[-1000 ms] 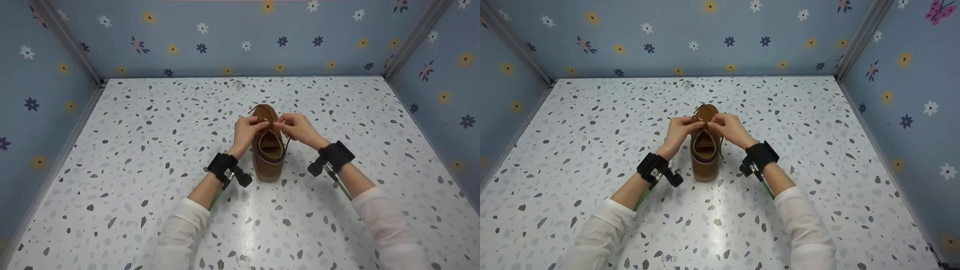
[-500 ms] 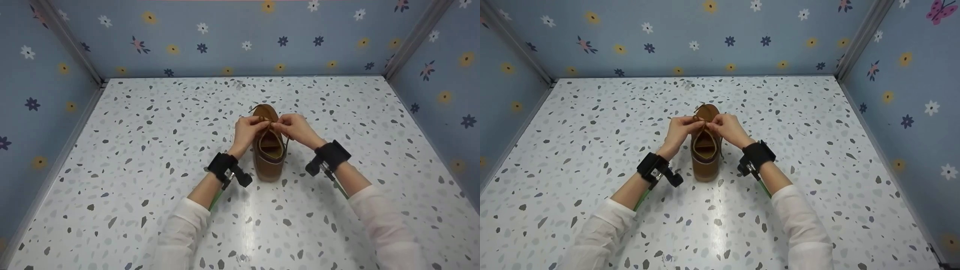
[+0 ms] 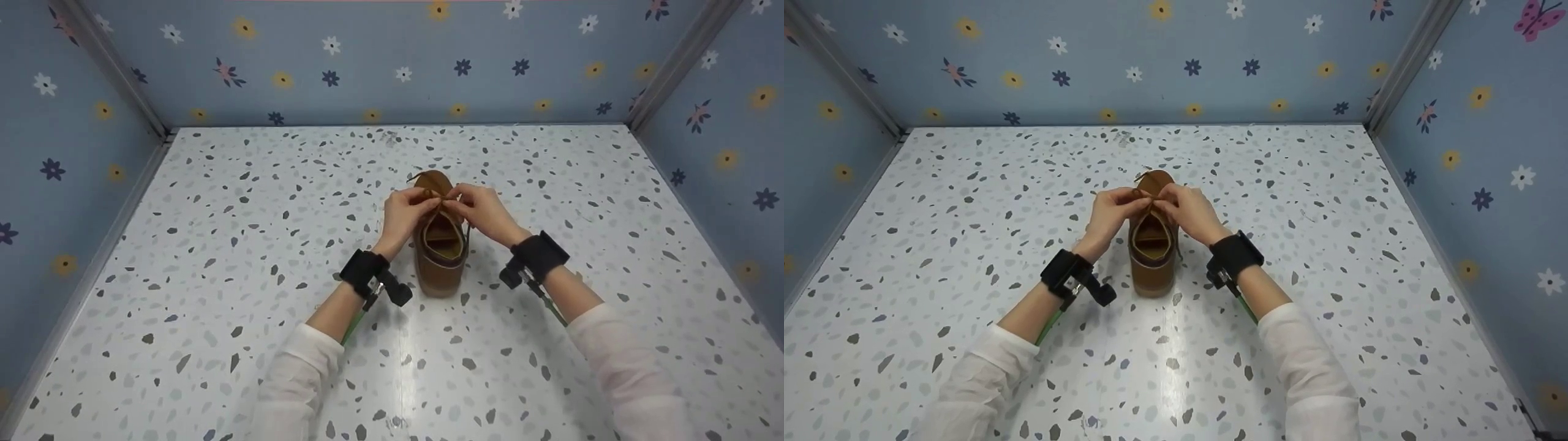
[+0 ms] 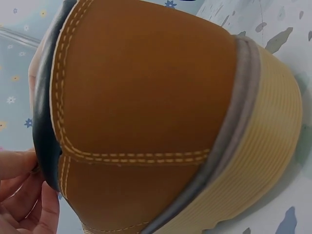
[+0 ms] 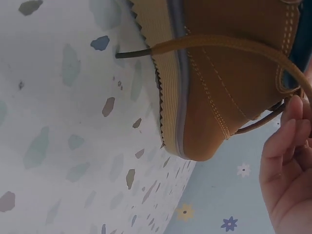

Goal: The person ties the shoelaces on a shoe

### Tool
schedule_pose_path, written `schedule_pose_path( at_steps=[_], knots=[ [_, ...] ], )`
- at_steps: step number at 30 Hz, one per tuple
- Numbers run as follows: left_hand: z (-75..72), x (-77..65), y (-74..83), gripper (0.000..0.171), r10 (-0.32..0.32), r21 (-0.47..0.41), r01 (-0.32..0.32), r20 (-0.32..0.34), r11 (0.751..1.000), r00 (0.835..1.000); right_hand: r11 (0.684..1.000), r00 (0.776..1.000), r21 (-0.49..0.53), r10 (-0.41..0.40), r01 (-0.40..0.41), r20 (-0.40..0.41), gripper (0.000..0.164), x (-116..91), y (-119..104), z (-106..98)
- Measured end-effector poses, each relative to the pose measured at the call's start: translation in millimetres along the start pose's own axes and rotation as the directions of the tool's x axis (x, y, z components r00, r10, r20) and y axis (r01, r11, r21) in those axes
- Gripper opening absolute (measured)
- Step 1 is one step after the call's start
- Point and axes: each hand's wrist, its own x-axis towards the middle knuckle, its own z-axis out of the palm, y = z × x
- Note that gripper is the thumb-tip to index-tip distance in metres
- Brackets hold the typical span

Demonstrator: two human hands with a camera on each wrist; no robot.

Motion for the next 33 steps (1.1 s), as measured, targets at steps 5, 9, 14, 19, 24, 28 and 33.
schedule_pose_path(
  at_steps=[5, 9, 14, 19, 24, 28, 33],
  knots=[
    [-1.1, -0.6, 0.8, 0.023, 0.032, -0.013, -0.032, 0.008, 0.999, 0.999, 0.991, 0.997, -0.134, -0.033, 0.025, -0.063, 0.014, 0, -1, 4],
    [-1.7, -0.6, 1.4, 0.023, 0.060, 0.002, -0.060, 0.000, 0.998, 0.998, 0.968, 0.996, -0.249, -0.006, -0.017, -0.092, 0.018, 1, -4, 8],
    [-0.3, 0.0, -0.7, 0.025, 0.083, 0.036, -0.082, -0.021, 0.996, 0.996, 0.960, 0.995, -0.276, 0.026, -0.050, -0.092, 0.020, 1, -4, 9],
    [-3.4, -2.3, 6.9, 0.025, 0.081, 0.065, -0.080, -0.020, 0.995, 0.997, 0.997, 0.996, -0.057, 0.039, -0.043, -0.075, 0.019, 0, -1, 2],
    [-18.6, -16.4, 53.7, 0.021, 0.019, 0.050, -0.019, 0.009, 0.999, 1.000, 0.987, 0.990, 0.124, 0.115, -0.104, -0.082, 0.025, 5, 4, -4],
    [-26.6, -25.8, 78.5, 0.018, 0.015, 0.010, -0.015, 0.014, 1.000, 1.000, 0.979, 0.988, 0.152, 0.145, -0.137, -0.046, 0.028, 8, 6, -3],
    [-19.4, -22.8, 64.7, 0.015, 0.094, 0.031, -0.093, -0.029, 0.995, 0.995, 0.979, 0.994, 0.177, 0.107, -0.104, -0.011, 0.028, 7, 3, 3]
  ],
)
